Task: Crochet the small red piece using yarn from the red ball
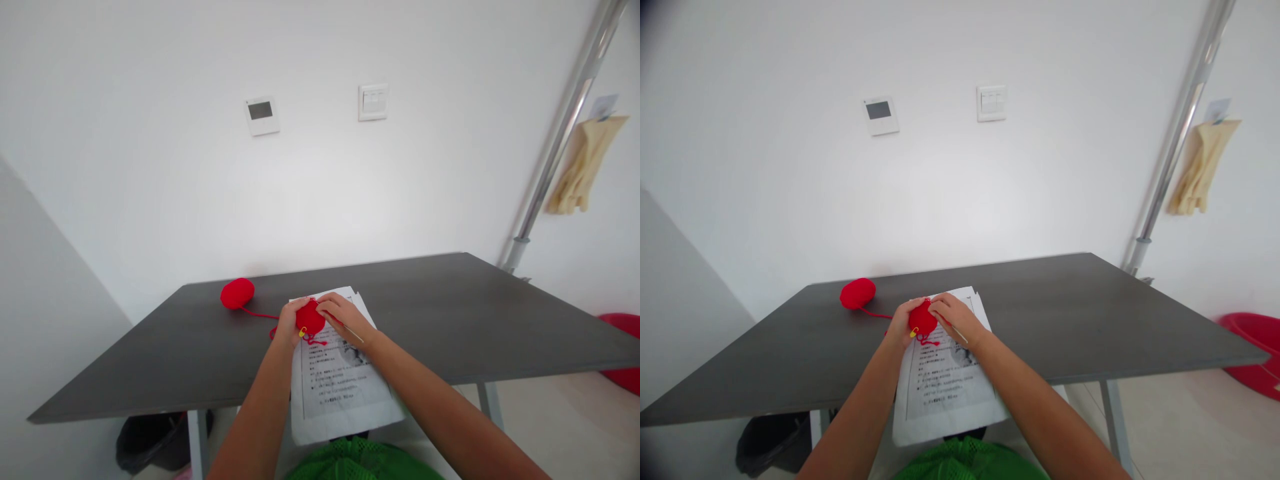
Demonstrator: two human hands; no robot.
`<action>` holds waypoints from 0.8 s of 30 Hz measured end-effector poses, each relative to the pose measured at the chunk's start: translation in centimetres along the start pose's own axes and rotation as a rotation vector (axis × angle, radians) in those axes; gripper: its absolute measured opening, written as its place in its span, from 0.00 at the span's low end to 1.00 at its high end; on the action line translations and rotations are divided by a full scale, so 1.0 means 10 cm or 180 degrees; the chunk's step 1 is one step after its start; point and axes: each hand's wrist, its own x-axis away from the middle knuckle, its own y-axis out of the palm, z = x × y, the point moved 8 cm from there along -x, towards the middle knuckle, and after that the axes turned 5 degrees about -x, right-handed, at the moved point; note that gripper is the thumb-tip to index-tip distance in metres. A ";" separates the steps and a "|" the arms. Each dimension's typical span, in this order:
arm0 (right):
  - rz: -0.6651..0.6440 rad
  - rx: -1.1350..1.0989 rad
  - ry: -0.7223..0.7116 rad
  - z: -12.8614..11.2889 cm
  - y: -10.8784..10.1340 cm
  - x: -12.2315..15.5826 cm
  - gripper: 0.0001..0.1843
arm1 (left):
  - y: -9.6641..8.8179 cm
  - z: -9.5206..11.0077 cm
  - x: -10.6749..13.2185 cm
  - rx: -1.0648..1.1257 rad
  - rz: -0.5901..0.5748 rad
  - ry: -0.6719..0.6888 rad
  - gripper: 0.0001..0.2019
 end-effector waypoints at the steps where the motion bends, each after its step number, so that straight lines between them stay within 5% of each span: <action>1: 0.0013 -0.0085 0.0018 0.00 -0.01 0.00 0.10 | 0.01 -0.03 0.01 0.0065 -0.0064 -0.0161 0.04; 6: 0.0241 -0.0666 0.0327 0.06 -0.08 0.00 0.08 | 0.03 -0.09 0.05 0.0162 -0.0153 -0.0554 0.07; 15: 0.0379 -0.1251 0.0898 0.28 -0.07 0.03 0.06 | 0.07 -0.05 0.05 -0.0211 -0.0346 -0.0367 0.08; 24: 0.0288 -0.0903 0.0644 0.28 -0.05 0.03 0.05 | 0.20 -0.01 0.09 -0.0729 -0.0948 0.0025 0.16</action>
